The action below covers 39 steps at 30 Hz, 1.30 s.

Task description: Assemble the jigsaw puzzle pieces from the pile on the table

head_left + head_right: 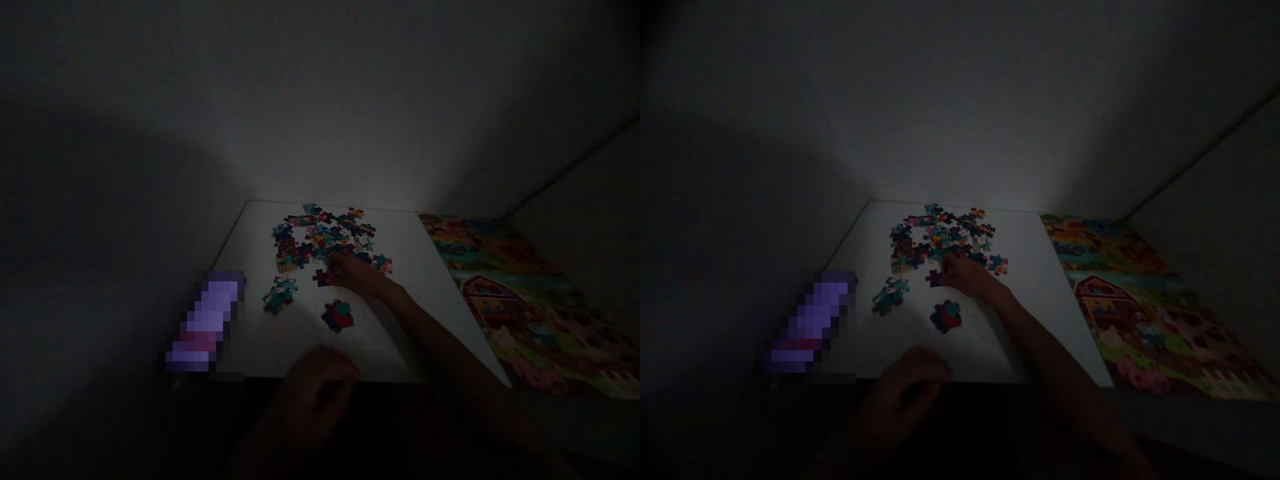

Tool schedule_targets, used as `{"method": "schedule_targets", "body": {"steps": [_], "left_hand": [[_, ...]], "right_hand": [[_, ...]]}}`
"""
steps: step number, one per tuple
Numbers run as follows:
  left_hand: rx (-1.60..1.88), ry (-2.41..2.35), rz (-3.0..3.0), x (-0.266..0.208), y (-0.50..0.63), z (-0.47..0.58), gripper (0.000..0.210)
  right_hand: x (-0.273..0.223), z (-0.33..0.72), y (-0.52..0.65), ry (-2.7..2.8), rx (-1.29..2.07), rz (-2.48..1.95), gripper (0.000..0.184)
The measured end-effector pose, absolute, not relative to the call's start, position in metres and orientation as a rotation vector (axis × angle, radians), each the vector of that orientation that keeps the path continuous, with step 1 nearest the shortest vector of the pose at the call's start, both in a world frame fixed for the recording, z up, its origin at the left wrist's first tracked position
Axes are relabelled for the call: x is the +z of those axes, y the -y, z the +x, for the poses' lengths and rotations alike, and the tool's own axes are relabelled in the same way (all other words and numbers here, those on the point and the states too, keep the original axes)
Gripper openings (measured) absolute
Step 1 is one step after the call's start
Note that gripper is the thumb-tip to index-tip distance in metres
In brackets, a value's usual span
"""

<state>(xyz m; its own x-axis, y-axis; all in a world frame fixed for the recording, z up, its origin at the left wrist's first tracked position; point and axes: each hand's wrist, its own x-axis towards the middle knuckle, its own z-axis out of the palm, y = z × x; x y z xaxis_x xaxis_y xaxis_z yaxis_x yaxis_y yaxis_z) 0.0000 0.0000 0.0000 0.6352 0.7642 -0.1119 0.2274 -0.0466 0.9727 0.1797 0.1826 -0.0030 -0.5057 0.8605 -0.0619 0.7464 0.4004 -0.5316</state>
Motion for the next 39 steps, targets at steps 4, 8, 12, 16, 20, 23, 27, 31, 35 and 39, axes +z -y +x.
{"method": "schedule_targets", "body": {"steps": [4,8,12,16,20,23,27,31,35,39], "left_hand": [[0.71,-1.61,2.186,-0.015,-0.044,0.003,0.043],[0.617,-1.746,2.339,-0.03,-0.057,0.011,0.049],[0.558,-1.581,2.357,-0.028,-0.062,-0.005,0.041],[0.563,-1.424,2.341,-0.023,-0.067,-0.021,0.038],[0.581,-1.433,2.274,-0.024,-0.067,-0.023,0.028],[0.668,-1.465,2.197,-0.026,-0.067,-0.022,0.033],[0.915,-1.599,2.031,-0.028,-0.066,-0.024,0.032],[0.762,-1.669,2.144,-0.027,-0.063,-0.022,0.037],[0.592,-1.624,2.299,-0.026,-0.059,-0.018,0.051],[0.653,-1.629,2.266,-0.033,-0.059,-0.02,0.062]], "right_hand": [[-0.005,0.186,-0.18,2.439,0.748,-1.396,0.019],[-0.006,0.195,-0.179,2.332,0.842,-1.439,0.018],[0.003,0.21,-0.177,2.1,1.237,-1.281,0.024],[0.018,0.221,-0.167,1.853,1.604,-1.025,0.028],[0.019,0.221,-0.165,1.711,1.574,-1.057,0.03],[0.012,0.219,-0.17,1.659,1.502,-1.105,0.027],[0.007,0.217,-0.173,1.612,1.573,-1.089,0.029],[0.005,0.21,-0.169,1.634,1.696,-1.018,0.033],[0.0,0.197,-0.159,1.79,1.807,-0.922,0.029],[-0.004,0.185,-0.149,2.063,1.673,-0.911,0.017]]}}
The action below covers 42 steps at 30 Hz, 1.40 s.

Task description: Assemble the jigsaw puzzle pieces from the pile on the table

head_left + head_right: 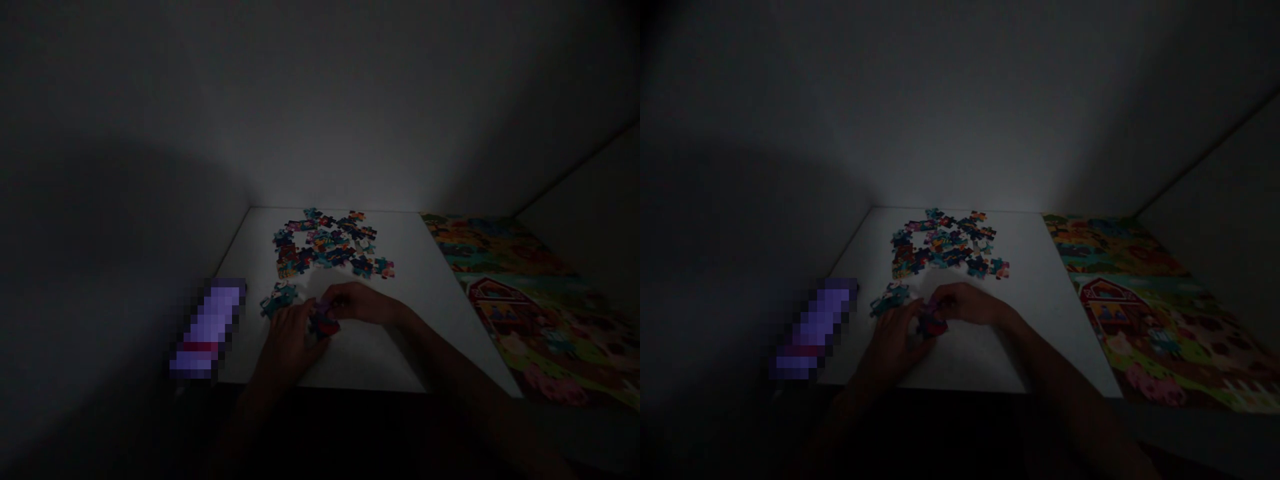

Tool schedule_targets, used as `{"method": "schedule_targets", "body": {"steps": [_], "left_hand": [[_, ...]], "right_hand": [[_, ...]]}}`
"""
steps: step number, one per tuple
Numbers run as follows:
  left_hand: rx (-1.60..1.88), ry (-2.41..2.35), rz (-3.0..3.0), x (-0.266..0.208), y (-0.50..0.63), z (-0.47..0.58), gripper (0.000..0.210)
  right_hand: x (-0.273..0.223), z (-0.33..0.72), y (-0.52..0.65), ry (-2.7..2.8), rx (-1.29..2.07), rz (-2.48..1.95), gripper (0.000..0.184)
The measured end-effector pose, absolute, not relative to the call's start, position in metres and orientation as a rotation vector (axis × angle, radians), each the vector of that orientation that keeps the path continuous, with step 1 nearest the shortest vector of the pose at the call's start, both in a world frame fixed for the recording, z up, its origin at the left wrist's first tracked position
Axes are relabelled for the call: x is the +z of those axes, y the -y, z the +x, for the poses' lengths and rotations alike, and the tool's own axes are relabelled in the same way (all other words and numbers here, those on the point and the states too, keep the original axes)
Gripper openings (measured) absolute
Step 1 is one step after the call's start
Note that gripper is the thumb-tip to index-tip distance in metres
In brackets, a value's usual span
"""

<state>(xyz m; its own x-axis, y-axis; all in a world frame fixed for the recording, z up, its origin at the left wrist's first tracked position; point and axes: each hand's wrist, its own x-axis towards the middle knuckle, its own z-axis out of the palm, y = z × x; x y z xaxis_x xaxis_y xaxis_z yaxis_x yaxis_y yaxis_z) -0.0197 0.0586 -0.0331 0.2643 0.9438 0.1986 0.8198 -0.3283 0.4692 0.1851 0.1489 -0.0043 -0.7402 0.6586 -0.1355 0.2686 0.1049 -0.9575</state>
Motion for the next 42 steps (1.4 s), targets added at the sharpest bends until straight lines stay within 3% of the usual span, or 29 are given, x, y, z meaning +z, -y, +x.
{"method": "schedule_targets", "body": {"steps": [4,7,10,14,20,26,31,37,42], "left_hand": [[0.704,-1.64,2.236,-0.037,-0.06,-0.022,0.071],[0.662,-1.576,2.296,-0.034,-0.061,-0.022,0.049],[0.678,-1.587,2.308,-0.031,-0.061,-0.022,0.033],[0.663,-1.511,2.367,-0.031,-0.061,-0.023,0.024],[0.668,-1.523,2.41,-0.036,-0.061,-0.024,0.044],[0.592,-1.507,2.354,-0.033,-0.062,-0.024,0.033],[0.545,-1.502,2.305,-0.029,-0.062,-0.023,0.022],[0.729,-1.49,2.245,-0.021,-0.064,-0.025,0.036],[0.747,-1.884,2.175,-0.003,-0.108,-0.039,0.034]], "right_hand": [[0.001,0.18,-0.141,2.33,1.254,-0.975,0.029],[0.007,0.179,-0.136,2.449,1.135,-0.966,0.043],[0.01,0.181,-0.132,2.515,1.122,-0.98,0.046],[0.012,0.183,-0.129,2.551,1.143,-1.082,0.032],[0.022,0.182,-0.125,2.511,1.185,-1.181,0.036],[0.021,0.179,-0.123,2.454,1.325,-1.119,0.027],[0.016,0.179,-0.12,2.481,1.118,-1.178,0.04],[0.023,0.177,-0.116,2.58,1.078,-1.254,0.026],[0.024,0.173,-0.114,2.481,1.175,-1.371,0.04]]}}
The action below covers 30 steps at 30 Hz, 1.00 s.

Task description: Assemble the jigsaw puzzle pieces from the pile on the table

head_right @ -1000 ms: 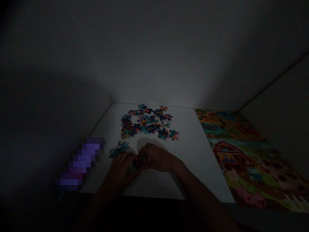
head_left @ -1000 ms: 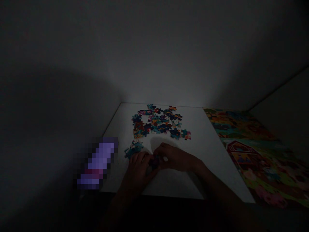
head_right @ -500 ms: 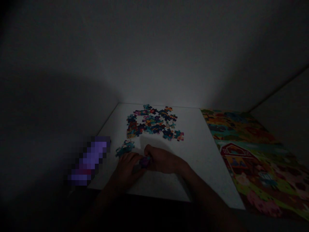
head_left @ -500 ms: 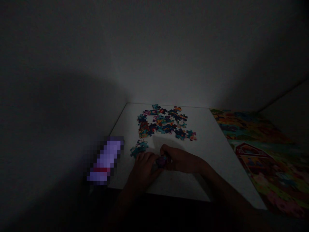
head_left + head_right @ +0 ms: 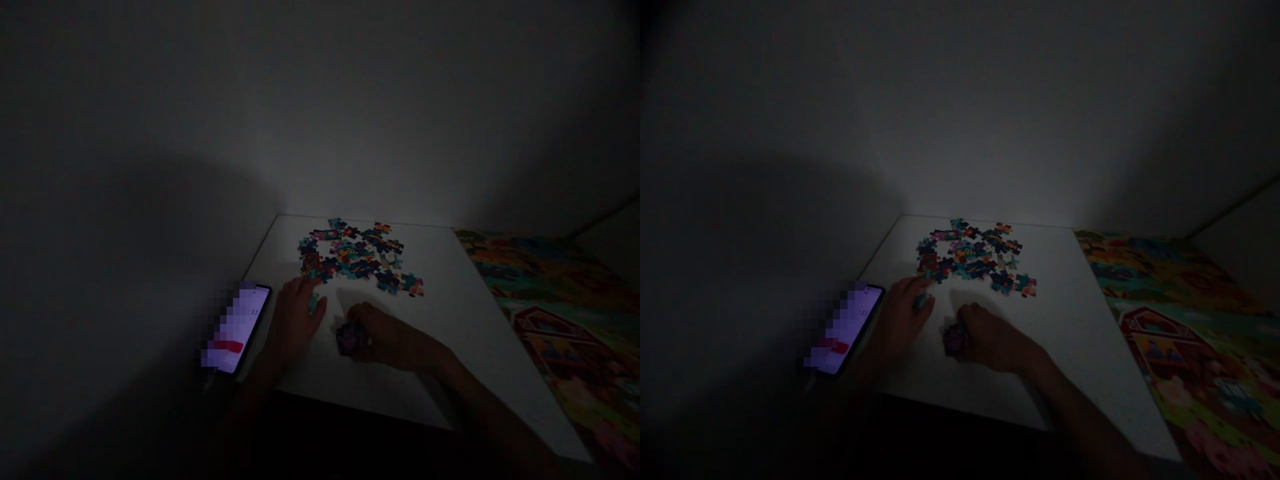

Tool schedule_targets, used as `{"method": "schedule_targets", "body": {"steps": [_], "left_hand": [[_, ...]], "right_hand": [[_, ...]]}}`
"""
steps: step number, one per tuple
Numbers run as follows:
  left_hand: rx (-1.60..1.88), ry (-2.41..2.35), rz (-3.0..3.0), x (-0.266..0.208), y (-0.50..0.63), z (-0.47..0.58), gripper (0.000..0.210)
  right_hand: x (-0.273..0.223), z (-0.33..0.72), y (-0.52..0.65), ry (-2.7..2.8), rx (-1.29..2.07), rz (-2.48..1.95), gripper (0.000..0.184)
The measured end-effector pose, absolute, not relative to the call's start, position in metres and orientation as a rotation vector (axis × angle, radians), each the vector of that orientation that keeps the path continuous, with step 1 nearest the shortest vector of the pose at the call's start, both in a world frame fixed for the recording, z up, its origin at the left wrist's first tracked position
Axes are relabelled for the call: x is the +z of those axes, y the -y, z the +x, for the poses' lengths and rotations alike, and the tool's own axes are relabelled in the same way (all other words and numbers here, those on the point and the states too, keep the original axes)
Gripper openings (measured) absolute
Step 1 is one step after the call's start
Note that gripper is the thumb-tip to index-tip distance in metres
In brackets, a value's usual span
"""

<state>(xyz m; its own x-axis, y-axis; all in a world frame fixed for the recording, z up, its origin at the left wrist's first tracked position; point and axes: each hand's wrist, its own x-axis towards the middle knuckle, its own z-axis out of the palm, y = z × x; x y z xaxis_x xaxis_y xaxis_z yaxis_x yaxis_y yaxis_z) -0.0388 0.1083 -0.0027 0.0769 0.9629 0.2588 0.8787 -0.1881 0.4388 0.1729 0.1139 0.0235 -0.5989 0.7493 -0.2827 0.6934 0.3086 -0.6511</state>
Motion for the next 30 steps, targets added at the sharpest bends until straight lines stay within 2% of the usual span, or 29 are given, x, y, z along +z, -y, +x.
{"method": "schedule_targets", "body": {"steps": [3,7,11,13,15,18,21,25,26,30], "left_hand": [[0.41,-2.144,2.08,0.002,-0.137,-0.047,0.046],[0.269,-2.191,2.026,0.002,-0.151,-0.05,0.041],[0.4,-2.207,1.977,0.0,-0.153,-0.051,0.036],[0.541,-2.154,1.957,-0.001,-0.154,-0.052,0.024],[0.682,-1.99,1.937,-0.004,-0.153,-0.05,0.01],[0.797,-1.629,1.942,-0.01,-0.144,-0.04,0.004],[0.77,-1.368,1.991,-0.015,-0.131,-0.024,0.01],[0.719,-1.234,2.103,-0.019,-0.122,-0.014,0.027],[0.72,-1.213,2.146,-0.018,-0.124,-0.016,0.032],[0.835,-1.427,2.161,-0.009,-0.141,-0.035,0.04]], "right_hand": [[0.02,0.174,-0.115,2.509,1.167,-1.339,0.037],[0.016,0.179,-0.12,2.518,1.211,-1.179,0.029],[0.017,0.185,-0.129,2.449,1.362,-1.103,0.013],[0.017,0.187,-0.135,2.392,1.395,-1.076,0.01],[0.017,0.189,-0.141,2.308,1.397,-1.075,0.01],[0.01,0.192,-0.148,2.17,1.312,-1.131,0.011],[-0.004,0.196,-0.156,2.098,1.161,-1.186,0.014],[-0.021,0.197,-0.162,2.139,1.065,-1.127,0.036],[-0.023,0.196,-0.162,2.167,1.048,-1.085,0.034],[-0.017,0.192,-0.161,2.199,1.083,-1.056,0.006]]}}
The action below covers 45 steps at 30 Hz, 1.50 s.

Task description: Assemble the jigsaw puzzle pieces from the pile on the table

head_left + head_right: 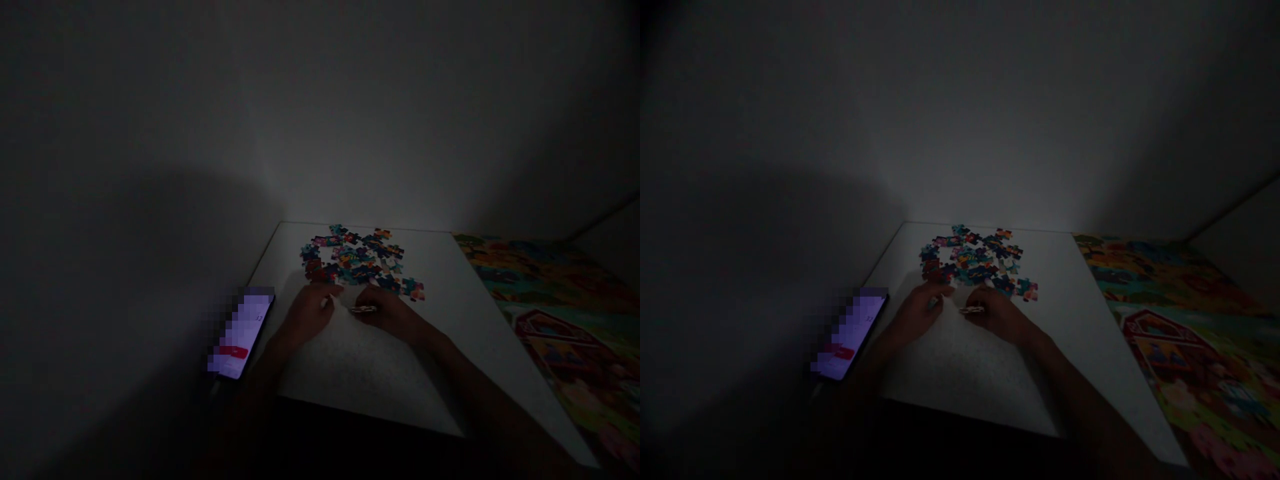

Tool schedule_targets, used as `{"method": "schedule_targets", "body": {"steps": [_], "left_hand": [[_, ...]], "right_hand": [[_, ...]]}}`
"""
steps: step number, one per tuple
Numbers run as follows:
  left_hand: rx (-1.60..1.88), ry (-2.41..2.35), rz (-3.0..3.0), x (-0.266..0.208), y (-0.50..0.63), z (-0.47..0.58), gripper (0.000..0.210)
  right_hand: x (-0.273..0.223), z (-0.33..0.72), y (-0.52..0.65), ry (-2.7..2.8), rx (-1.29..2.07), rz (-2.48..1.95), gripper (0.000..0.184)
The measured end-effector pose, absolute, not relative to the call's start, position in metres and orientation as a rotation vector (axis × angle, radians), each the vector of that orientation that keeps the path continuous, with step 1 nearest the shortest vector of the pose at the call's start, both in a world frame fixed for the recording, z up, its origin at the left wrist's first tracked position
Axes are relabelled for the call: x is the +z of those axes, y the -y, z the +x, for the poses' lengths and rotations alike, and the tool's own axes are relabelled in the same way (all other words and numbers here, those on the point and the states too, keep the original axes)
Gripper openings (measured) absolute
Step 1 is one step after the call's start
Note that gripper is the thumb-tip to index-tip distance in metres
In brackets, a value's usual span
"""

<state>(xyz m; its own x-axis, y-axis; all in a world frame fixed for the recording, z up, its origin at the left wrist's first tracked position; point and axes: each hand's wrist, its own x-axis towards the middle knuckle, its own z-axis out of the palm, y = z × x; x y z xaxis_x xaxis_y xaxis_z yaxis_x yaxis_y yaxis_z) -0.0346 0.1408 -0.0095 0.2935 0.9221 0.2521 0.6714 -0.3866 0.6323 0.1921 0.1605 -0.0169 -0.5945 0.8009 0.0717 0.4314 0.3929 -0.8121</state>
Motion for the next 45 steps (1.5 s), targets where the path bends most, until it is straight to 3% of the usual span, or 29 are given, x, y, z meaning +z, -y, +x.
{"method": "schedule_targets", "body": {"steps": [5,15,25,32,38,45], "left_hand": [[0.698,-1.906,2.189,-0.002,-0.165,-0.054,0.037],[0.525,-2.074,2.21,-0.014,-0.161,-0.05,0.034],[0.443,-1.901,2.218,-0.022,-0.198,-0.023,0.041],[0.697,-1.718,2.086,-0.018,-0.197,-0.019,0.05],[0.916,-1.294,1.687,-0.012,-0.174,-0.002,0.052],[0.993,-0.961,1.273,-0.01,-0.144,0.019,0.059]], "right_hand": [[-0.009,0.19,-0.157,2.206,1.094,-1.204,0.009],[0.001,0.191,-0.159,2.154,1.137,-1.217,0.007],[-0.007,0.195,-0.161,2.072,1.245,-1.176,0.016],[-0.009,0.201,-0.173,1.588,1.381,-1.242,0.047],[-0.004,0.203,-0.174,1.414,1.532,-1.132,0.04],[-0.01,0.206,-0.18,1.388,1.425,-1.138,0.042]]}}
